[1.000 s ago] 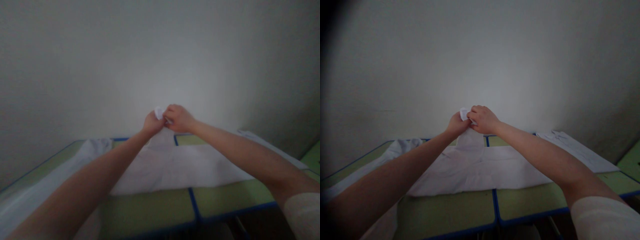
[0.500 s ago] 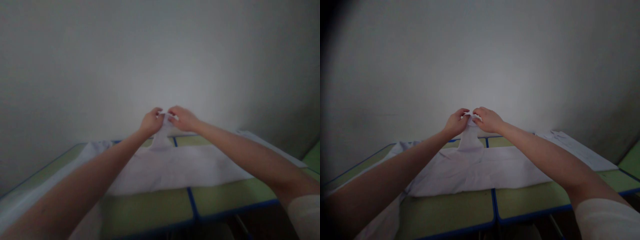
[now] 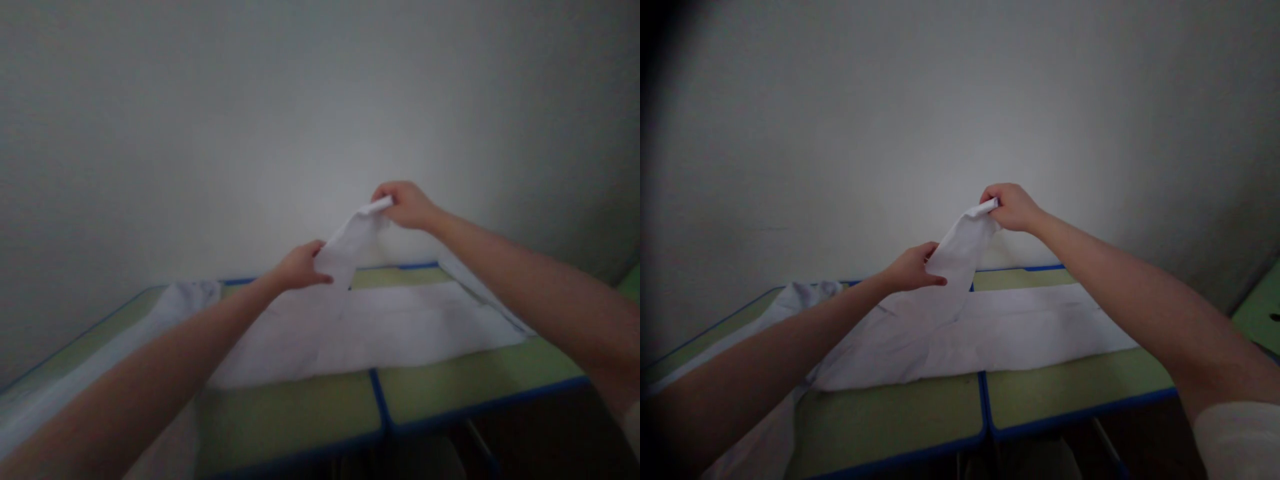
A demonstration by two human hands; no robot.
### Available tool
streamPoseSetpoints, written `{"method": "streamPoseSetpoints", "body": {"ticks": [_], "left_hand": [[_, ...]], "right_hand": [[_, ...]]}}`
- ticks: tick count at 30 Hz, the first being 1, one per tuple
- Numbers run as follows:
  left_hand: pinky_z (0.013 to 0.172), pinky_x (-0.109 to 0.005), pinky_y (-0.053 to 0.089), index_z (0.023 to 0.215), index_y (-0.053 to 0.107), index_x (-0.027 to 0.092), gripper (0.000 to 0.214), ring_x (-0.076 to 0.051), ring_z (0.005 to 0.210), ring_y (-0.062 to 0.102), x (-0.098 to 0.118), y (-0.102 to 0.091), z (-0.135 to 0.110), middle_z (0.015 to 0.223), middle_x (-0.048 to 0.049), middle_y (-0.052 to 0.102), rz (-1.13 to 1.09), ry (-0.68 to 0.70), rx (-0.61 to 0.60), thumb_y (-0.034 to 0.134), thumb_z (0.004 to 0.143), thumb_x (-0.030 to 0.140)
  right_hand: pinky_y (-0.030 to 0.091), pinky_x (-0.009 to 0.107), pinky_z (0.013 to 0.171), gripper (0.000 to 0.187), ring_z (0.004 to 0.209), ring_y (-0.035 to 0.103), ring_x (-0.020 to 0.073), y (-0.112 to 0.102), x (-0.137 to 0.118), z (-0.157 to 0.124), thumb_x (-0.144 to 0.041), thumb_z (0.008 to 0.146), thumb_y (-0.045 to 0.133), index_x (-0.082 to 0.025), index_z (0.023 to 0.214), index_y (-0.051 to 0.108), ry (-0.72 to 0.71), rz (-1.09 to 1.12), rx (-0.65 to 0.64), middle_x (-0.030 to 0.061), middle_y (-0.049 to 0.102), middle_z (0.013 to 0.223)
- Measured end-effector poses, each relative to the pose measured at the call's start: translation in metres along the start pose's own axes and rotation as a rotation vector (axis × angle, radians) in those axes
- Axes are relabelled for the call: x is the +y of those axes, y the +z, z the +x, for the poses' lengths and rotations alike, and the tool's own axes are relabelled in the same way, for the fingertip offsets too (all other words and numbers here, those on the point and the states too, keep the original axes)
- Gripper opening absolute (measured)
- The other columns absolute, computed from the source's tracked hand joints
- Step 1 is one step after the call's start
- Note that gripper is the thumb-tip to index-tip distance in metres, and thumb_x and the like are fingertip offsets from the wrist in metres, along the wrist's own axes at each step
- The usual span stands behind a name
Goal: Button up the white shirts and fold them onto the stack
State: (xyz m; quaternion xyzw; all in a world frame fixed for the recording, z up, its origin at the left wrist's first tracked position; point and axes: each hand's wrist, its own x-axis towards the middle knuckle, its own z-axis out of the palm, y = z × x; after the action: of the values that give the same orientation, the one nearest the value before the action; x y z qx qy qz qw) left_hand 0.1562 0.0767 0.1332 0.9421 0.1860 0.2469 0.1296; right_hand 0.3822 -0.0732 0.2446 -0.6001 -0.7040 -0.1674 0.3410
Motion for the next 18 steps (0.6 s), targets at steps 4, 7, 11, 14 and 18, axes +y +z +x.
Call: {"method": "streamPoseSetpoints", "body": {"ticks": [4,7,11,14,18], "left_hand": [[0.079,-0.030,0.043,0.103,0.059,0.018,0.061,-0.022,0.089,0.058,-0.050,0.010,-0.026,0.099,-0.0068,0.063,0.149,-0.122,-0.218,0.074,0.050,0.045],[0.090,-0.032,0.039,0.111,0.057,0.019,0.069,-0.024,0.104,0.053,-0.082,0.011,-0.046,0.113,-0.0080,0.058,0.216,-0.170,-0.267,0.074,0.049,0.044],[0.089,-0.033,0.040,0.115,0.052,0.015,0.067,-0.024,0.102,0.053,-0.077,0.004,-0.069,0.115,-0.0113,0.055,0.280,-0.136,-0.116,0.070,0.056,0.041],[0.079,-0.031,0.044,0.106,0.055,0.016,0.041,-0.019,0.087,0.056,-0.032,0.003,-0.089,0.099,-0.0081,0.060,0.235,0.002,-0.086,0.057,0.072,0.038],[0.088,-0.028,0.042,0.113,0.055,0.024,0.031,-0.016,0.098,0.055,0.035,0.023,-0.116,0.109,-0.0028,0.060,0.030,0.334,-0.442,0.043,0.084,0.024]], "right_hand": [[0.038,0.024,0.055,0.013,0.058,0.052,0.0122,-0.040,0.013,-0.015,-0.018,0.063,0.060,-0.013,0.074,0.066,0.176,0.211,0.093,0.0014,0.059,0.062],[0.039,0.025,0.052,0.009,0.054,0.051,0.0116,-0.063,0.018,-0.035,-0.018,0.062,0.062,-0.014,0.070,0.065,0.288,0.370,0.119,0.0018,0.059,0.060],[0.038,0.025,0.051,0.004,0.053,0.050,0.0095,-0.079,0.021,-0.053,-0.012,0.063,0.060,-0.011,0.066,0.063,0.341,0.477,0.119,0.0026,0.060,0.059],[0.036,0.024,0.051,0.007,0.051,0.049,0.0073,-0.084,0.017,-0.051,-0.005,0.064,0.055,-0.008,0.067,0.060,0.363,0.542,0.193,0.0010,0.058,0.057],[0.040,0.026,0.056,0.007,0.056,0.053,0.0082,-0.092,0.003,-0.038,-0.006,0.070,0.051,-0.005,0.070,0.059,0.274,0.602,0.152,0.0021,0.060,0.061]]}}
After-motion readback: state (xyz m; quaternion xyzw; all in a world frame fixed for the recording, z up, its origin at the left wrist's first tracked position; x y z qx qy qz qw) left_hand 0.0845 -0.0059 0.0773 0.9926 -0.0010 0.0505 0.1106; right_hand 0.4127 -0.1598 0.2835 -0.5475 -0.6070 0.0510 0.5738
